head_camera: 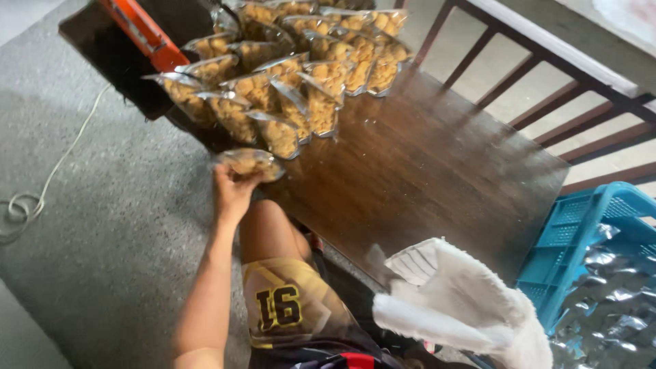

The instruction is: The person sits on the floor and repeatedly wipes individual transparent snack packets with a white cloth. They pick each packet from a blue basket, wipe it, and place it on a wooden table next to a growing stack of already-wiped packets.

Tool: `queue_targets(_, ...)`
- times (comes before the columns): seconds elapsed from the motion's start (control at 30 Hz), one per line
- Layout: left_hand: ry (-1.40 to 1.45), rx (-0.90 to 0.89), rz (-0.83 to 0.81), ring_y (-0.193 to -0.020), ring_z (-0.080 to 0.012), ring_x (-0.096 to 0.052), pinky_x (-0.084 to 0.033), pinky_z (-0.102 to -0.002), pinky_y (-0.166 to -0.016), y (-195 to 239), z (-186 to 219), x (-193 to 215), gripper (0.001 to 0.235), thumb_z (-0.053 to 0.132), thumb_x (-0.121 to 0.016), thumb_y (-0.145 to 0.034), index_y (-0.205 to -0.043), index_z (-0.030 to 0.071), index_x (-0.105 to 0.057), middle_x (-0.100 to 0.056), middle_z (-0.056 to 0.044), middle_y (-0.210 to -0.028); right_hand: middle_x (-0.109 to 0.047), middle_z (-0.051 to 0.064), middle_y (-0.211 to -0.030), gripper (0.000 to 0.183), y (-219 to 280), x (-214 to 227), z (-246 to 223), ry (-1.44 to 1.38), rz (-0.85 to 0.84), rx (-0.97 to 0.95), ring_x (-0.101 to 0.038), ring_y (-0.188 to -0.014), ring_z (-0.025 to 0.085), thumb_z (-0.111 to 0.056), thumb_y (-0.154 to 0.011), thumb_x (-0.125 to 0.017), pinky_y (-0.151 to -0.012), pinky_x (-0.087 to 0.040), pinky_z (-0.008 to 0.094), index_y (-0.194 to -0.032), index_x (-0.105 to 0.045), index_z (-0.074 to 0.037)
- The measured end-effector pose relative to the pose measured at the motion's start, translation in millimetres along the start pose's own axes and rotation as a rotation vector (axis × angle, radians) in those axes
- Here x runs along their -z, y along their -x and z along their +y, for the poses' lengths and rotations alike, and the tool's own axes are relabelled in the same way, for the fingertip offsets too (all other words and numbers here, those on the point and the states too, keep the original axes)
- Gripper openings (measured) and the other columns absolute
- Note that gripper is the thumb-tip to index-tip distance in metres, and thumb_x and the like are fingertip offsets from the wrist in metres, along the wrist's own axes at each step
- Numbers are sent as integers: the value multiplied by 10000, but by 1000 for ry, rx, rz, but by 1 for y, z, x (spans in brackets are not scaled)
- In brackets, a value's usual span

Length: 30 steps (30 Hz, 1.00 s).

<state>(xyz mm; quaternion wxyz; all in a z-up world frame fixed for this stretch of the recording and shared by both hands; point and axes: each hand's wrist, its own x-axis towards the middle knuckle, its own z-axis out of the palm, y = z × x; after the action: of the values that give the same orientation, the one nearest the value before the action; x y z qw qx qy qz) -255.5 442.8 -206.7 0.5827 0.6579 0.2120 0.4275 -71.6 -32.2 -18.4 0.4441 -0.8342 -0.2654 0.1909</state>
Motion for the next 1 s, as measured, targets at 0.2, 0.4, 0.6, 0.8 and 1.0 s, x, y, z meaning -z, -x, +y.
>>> queue_targets(0.2, 41, -37, 44, -1077, -144, -567, -515, -307, -967, -26, -79, 15, 718, -63, -835, -877, -1477, 48, -458, -591, -40, -1222, -771, 74, -904, 325, 7, 23, -20, -354, 343, 9, -698, -787, 237, -150, -759, -832, -693, -551, 367, -1073, -787, -78)
queue_targets(0.4, -630, 29, 123, -982, -211, -550, -435, -337, -862, 55, -15, -70, 242, 219, -703, -1043, -1066, 0, -602, -589, -91, -1075, -766, 75, -892, 306, 48, 80, -11, -479, 881, 44, -695, -774, 241, -159, -769, -824, -680, -547, 370, -1062, -784, -81)
queue_targets(0.6, -189, 192, -528, -594, -81, -357, -261, -304, -530, 110, 104, -264, 420, 206, -624, -1001, -652, 42, -457, -388, 39, -632, -762, 76, -880, 287, 75, 128, 4, -457, 1198, 55, -692, -761, 246, -168, -778, -817, -668, -542, 374, -1050, -781, -85)
queue_targets(0.8, -104, -594, -1362, -762, -294, -594, -496, -407, -687, 157, 183, -443, 255, 230, -803, -845, -733, 67, -641, -633, -79, -755, -758, 77, -869, 268, 128, 159, 34, -386, 1446, 17, -689, -748, 250, -177, -788, -809, -655, -538, 377, -1039, -778, -88)
queue_targets(1.0, -271, -1366, -1615, -861, -304, -615, -477, -434, -673, 243, 119, -557, 135, 175, -693, -812, -899, 208, -791, -665, -58, -962, -753, 78, -857, 250, 140, 178, 58, -342, 1452, 8, -686, -735, 255, -186, -797, -802, -643, -533, 380, -1027, -775, -91)
